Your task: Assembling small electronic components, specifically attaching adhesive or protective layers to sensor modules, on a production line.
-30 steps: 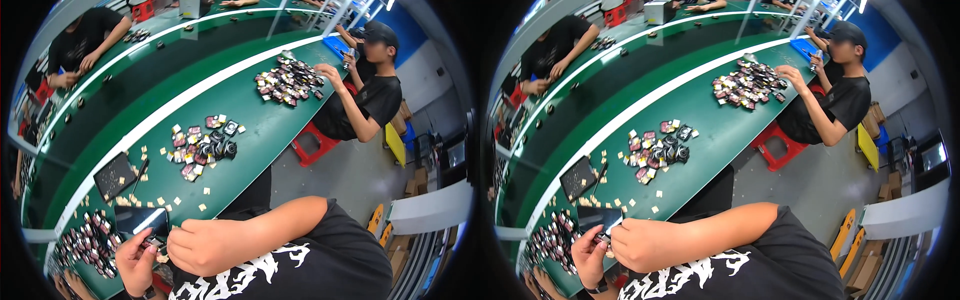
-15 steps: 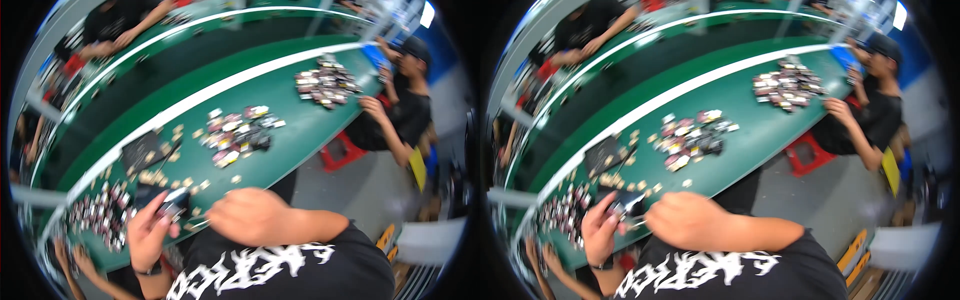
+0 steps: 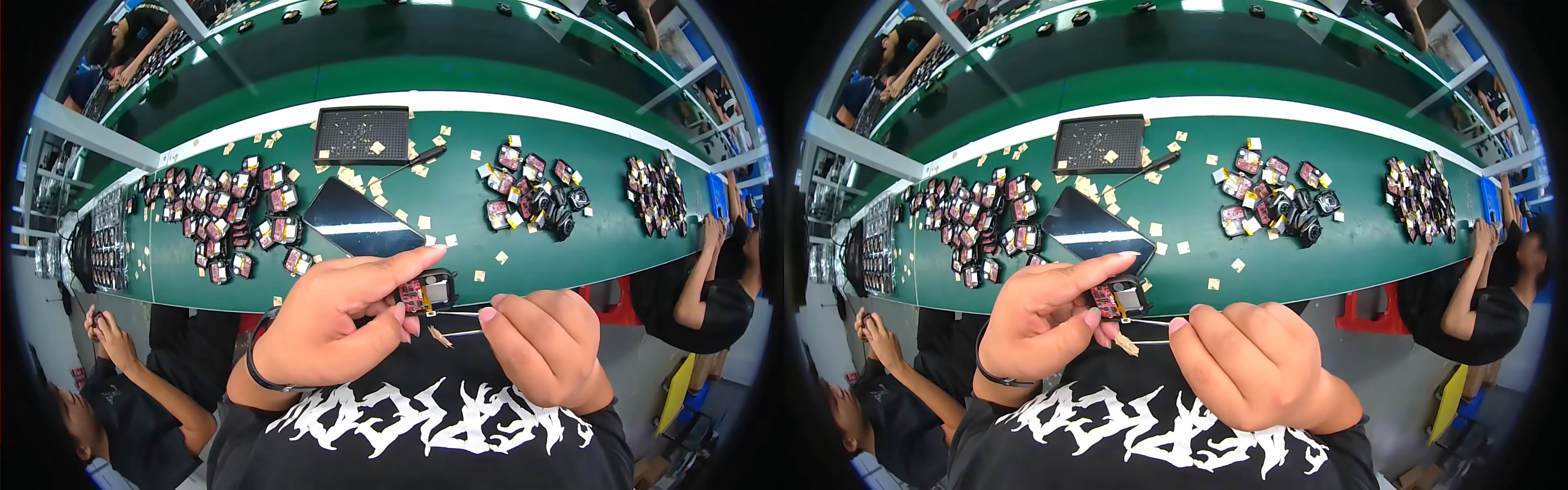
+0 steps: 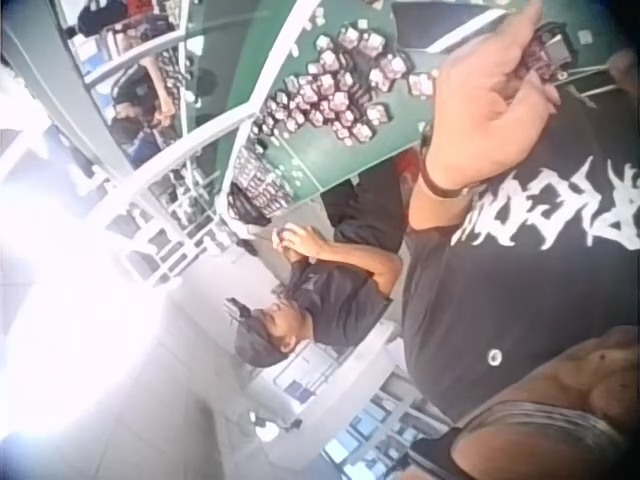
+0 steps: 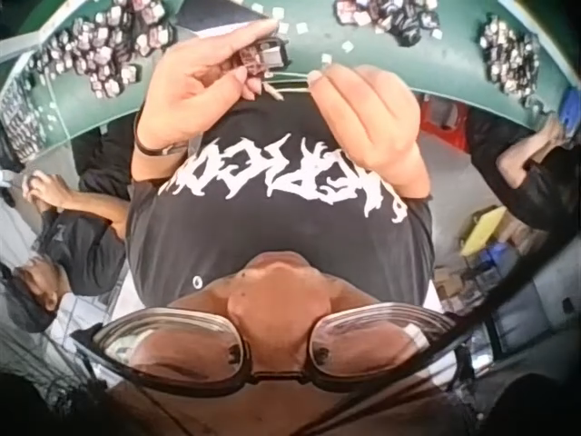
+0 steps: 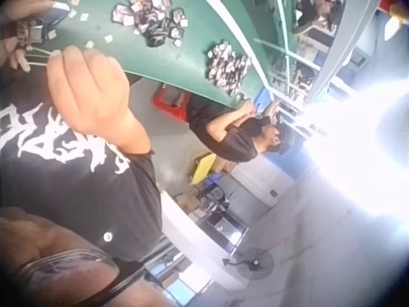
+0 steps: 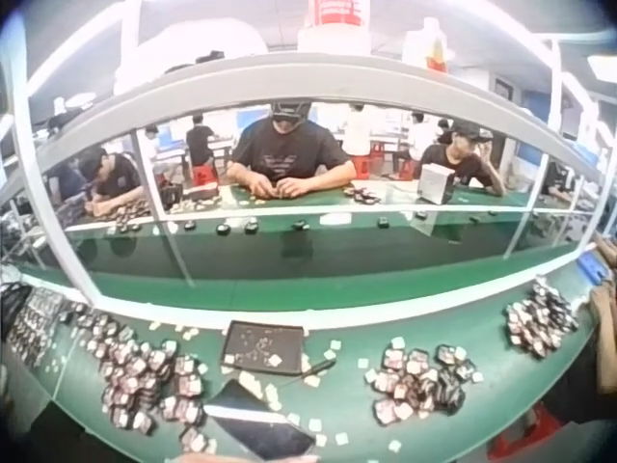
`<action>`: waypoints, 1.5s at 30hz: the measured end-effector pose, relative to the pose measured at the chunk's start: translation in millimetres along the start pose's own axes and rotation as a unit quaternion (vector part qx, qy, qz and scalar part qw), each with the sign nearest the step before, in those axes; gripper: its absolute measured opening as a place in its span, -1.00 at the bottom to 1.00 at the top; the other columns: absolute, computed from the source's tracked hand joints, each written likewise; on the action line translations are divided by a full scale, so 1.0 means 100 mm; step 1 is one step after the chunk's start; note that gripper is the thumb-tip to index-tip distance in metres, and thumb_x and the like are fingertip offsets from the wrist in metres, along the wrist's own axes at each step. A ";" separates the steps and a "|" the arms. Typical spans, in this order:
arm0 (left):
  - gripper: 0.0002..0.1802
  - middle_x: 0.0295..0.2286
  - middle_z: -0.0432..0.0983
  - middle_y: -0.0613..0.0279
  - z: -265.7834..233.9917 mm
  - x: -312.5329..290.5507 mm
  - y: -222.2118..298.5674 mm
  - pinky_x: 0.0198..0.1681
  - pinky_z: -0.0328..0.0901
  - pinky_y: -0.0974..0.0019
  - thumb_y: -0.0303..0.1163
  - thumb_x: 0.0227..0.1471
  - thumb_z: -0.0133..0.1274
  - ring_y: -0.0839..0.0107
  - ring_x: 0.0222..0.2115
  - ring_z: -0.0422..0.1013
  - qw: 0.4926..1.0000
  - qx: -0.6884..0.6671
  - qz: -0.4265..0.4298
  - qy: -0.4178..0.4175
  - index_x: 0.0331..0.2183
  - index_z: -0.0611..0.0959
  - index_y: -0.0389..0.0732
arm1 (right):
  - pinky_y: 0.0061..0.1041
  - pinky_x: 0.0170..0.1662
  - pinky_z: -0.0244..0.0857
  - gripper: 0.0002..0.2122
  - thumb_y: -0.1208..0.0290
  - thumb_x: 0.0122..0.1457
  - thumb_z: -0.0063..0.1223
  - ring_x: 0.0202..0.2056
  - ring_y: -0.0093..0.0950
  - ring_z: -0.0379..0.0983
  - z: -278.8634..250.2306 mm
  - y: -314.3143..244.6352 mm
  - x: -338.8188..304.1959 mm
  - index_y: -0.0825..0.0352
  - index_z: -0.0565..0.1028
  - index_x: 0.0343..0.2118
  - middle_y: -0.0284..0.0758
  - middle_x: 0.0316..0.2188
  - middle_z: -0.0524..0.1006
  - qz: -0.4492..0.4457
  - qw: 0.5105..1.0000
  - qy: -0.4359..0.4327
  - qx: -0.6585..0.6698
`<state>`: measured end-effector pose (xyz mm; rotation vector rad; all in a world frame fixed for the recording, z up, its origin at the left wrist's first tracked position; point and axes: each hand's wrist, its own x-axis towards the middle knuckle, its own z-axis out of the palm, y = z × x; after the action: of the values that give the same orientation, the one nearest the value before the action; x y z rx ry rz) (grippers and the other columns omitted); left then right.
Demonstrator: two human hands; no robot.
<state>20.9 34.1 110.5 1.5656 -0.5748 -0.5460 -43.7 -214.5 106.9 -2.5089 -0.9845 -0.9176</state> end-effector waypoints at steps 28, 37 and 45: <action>-0.28 -0.37 0.59 0.05 -0.03 -0.10 0.00 -0.34 0.38 0.37 -0.82 -0.11 -0.10 0.33 -0.46 0.53 0.988 0.123 0.085 -0.034 0.16 0.53 -0.38 | -0.58 -0.51 0.10 -0.82 0.55 -0.07 0.21 -0.45 -0.51 0.42 0.02 -0.12 0.14 0.42 0.60 -0.34 -0.31 -0.42 0.56 -0.014 0.997 -0.069 0.027; -0.30 -0.37 0.59 0.05 -0.02 -0.08 0.00 -0.33 0.39 0.37 -0.83 -0.10 -0.11 0.33 -0.45 0.52 0.987 0.126 0.092 -0.037 0.16 0.52 -0.40 | -0.58 -0.54 0.10 -0.81 0.55 -0.08 0.21 -0.45 -0.50 0.42 0.03 -0.11 0.12 0.43 0.60 -0.34 -0.31 -0.42 0.54 -0.014 0.997 -0.069 0.038; -0.32 -0.36 0.60 0.03 -0.01 -0.09 0.03 -0.33 0.39 0.37 -0.82 -0.06 -0.10 0.34 -0.44 0.53 0.988 0.124 0.084 -0.036 0.16 0.51 -0.41 | -0.59 -0.55 0.07 -0.80 0.55 -0.08 0.18 -0.47 -0.49 0.39 0.06 -0.15 0.09 0.45 0.61 -0.34 -0.29 -0.45 0.54 -0.020 0.999 -0.037 0.001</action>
<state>14.6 40.6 113.8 1.7164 -0.8485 -0.4152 -46.4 -196.3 108.9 -2.5462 -1.0607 -0.8403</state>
